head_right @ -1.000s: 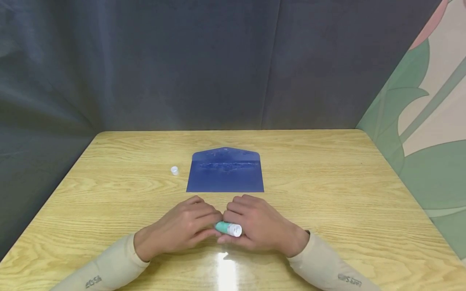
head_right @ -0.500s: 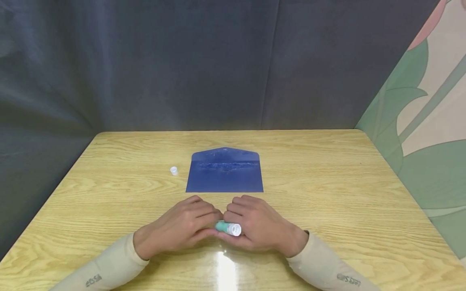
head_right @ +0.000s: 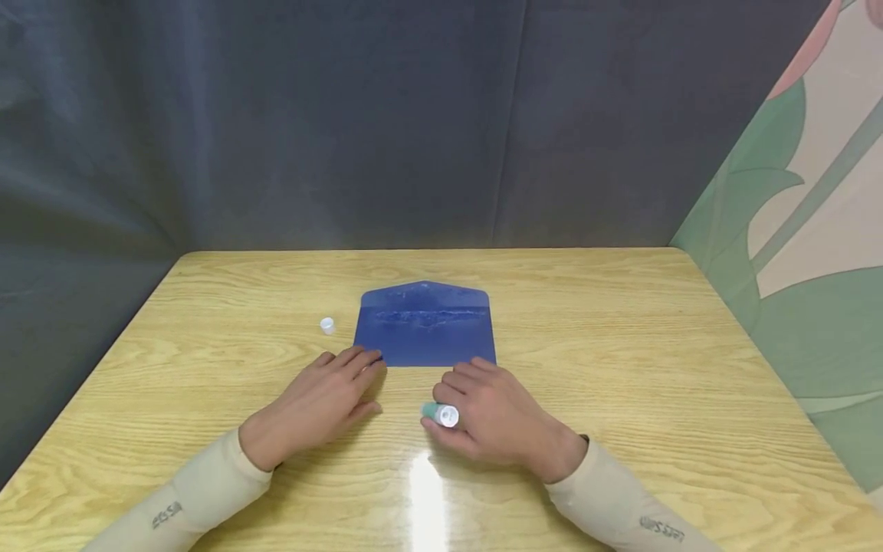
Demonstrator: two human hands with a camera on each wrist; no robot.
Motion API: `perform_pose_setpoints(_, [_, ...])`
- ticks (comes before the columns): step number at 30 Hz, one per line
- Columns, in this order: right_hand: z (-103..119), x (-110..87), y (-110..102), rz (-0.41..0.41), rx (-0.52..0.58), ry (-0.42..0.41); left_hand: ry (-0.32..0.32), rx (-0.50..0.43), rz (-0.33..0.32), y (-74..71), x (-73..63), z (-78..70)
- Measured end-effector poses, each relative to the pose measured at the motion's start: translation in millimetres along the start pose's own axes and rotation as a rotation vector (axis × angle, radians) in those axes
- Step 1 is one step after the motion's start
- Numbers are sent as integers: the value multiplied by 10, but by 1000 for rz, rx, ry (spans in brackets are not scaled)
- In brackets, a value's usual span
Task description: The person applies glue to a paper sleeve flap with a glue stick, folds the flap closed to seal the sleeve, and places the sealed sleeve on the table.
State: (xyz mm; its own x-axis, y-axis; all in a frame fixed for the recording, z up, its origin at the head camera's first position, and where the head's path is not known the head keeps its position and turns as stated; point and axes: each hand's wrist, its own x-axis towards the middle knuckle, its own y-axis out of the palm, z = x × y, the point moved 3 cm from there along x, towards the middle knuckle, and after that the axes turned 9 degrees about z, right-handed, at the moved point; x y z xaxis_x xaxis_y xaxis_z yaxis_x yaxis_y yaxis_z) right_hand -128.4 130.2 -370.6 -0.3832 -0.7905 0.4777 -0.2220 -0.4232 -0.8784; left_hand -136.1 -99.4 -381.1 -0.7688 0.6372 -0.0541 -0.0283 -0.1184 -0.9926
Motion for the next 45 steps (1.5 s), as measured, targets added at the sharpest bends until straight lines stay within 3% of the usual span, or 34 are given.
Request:
perform_pose_setpoints(5, [-11, -17, 17, 6, 8, 9, -59, -53, 191, 65, 7, 46])
perform_pose_setpoints(10, [-21, -29, 34, 18, 10, 12, -94, -107, 265, 94, 17, 66])
perform_pose_setpoints(18, [-34, -40, 29, 48, 16, 39, -77, -124, 263, 83, 5, 51])
perform_pose_setpoints(28, [-59, -45, 12, 28, 13, 37, -42, -118, 255, 81, -67, -23])
perform_pose_setpoints(39, [-88, -40, -12, 8, 11, 37, 75, -78, 174, 40, -144, -214])
perform_pose_setpoints(45, [-110, -1, -73, -75, 23, 21, 146, -107, 121, -5, -164, -278])
